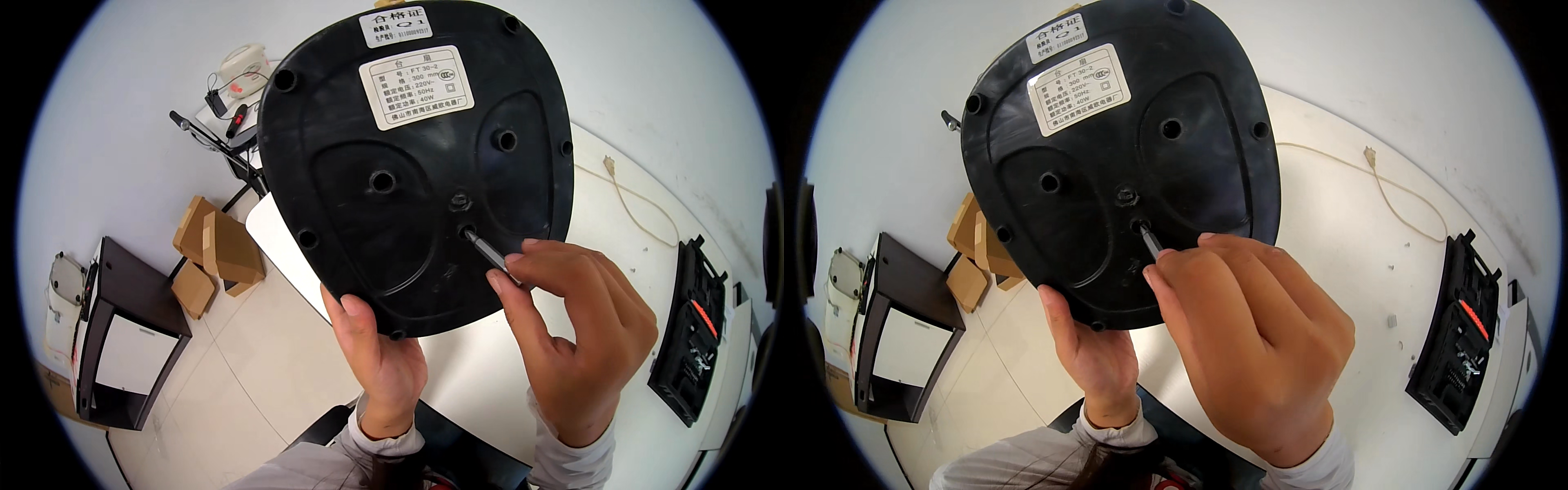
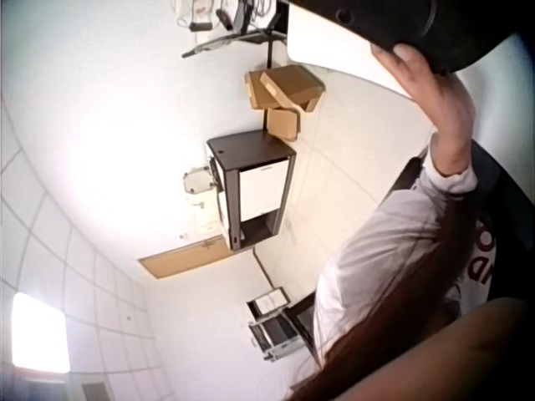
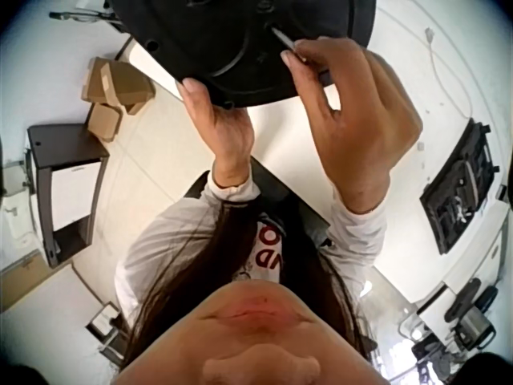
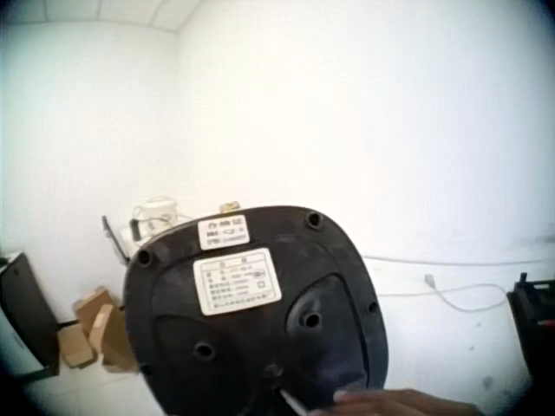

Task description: The person uses a screwdriver to fasten screws into the underside of a black appliance base. They repeatedly pick up screws, align them with holes, and tighten them while rotating the base to access different positions.

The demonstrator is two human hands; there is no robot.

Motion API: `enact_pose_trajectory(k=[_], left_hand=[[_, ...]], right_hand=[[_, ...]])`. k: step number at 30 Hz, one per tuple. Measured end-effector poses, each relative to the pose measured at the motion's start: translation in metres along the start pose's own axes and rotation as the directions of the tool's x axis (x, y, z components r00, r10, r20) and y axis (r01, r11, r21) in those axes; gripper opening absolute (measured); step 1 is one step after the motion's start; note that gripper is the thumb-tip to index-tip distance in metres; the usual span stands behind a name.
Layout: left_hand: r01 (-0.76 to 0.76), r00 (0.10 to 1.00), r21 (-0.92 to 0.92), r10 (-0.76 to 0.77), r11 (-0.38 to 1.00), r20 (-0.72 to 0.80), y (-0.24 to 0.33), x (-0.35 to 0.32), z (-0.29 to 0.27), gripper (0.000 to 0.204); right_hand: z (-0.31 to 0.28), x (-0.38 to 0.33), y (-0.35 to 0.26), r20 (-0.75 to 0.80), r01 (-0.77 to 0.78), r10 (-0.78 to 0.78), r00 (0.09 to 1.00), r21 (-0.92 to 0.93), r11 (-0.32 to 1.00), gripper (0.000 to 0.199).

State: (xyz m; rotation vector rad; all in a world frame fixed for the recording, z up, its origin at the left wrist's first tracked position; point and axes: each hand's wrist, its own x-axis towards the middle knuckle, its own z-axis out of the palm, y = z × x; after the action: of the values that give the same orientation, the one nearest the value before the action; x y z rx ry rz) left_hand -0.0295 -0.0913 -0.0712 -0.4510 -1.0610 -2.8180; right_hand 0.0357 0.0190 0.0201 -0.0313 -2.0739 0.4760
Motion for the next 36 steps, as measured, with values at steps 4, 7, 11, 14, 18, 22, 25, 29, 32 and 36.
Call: enact_pose_trajectory(k=[4, 7, 11, 14, 18, 22, 25, 29, 32, 36], left_hand=[[0.016, 0.999, -0.006, -0.016, 1.000, -0.048, 0.001, -0.001, 0.003, 0.047], [0.011, 0.998, -0.021, -0.012, 1.000, -0.055, 0.001, -0.001, 0.002, 0.047], [0.006, 0.998, -0.035, -0.007, 0.999, -0.056, 0.001, 0.000, 0.003, 0.046], [-0.004, 0.998, -0.018, 0.003, 1.000, -0.064, -0.001, 0.000, 0.005, 0.046], [0.000, 0.997, -0.023, -0.002, 1.000, -0.083, -0.011, -0.003, -0.003, 0.049], [-0.004, 0.997, -0.056, 0.000, 0.998, -0.072, -0.021, -0.007, -0.024, 0.056], [-0.038, 0.992, -0.031, 0.034, 0.999, -0.125, -0.025, -0.012, -0.035, 0.055], [0.052, 0.993, -0.099, -0.062, 0.994, -0.099, -0.020, -0.014, -0.032, 0.057], [0.049, 0.996, -0.114, -0.057, 0.992, -0.062, -0.025, -0.013, -0.032, 0.058], [0.017, 0.995, -0.033, -0.020, 0.999, -0.095, -0.029, -0.016, -0.035, 0.056]], right_hand=[[-0.002, 0.000, 0.000, 0.017, 0.020, -0.020, 1.000, 0.006, 1.000, 0.020], [0.000, 0.000, 0.000, 0.017, 0.027, -0.027, 0.999, 0.027, 0.999, 0.021], [0.002, 0.000, 0.001, 0.008, 0.043, -0.044, 0.999, 0.034, 0.998, 0.021], [0.002, 0.000, 0.003, 0.002, 0.042, -0.043, 0.999, 0.040, 0.998, 0.021], [0.003, -0.002, 0.004, 0.011, 0.028, -0.028, 1.000, -0.006, 1.000, 0.021], [0.005, -0.006, -0.006, 0.102, 0.043, -0.044, 0.994, 0.013, 0.999, 0.019], [0.011, -0.010, -0.013, 0.075, 0.111, -0.108, 0.991, -0.031, 0.993, 0.016], [0.009, -0.013, -0.017, 0.070, 0.147, -0.140, 0.988, -0.106, 0.983, 0.013], [0.010, -0.013, -0.017, 0.072, 0.154, -0.144, 0.987, -0.145, 0.977, 0.013], [0.018, -0.017, -0.012, 0.037, 0.175, -0.171, 0.985, -0.184, 0.967, 0.019]])
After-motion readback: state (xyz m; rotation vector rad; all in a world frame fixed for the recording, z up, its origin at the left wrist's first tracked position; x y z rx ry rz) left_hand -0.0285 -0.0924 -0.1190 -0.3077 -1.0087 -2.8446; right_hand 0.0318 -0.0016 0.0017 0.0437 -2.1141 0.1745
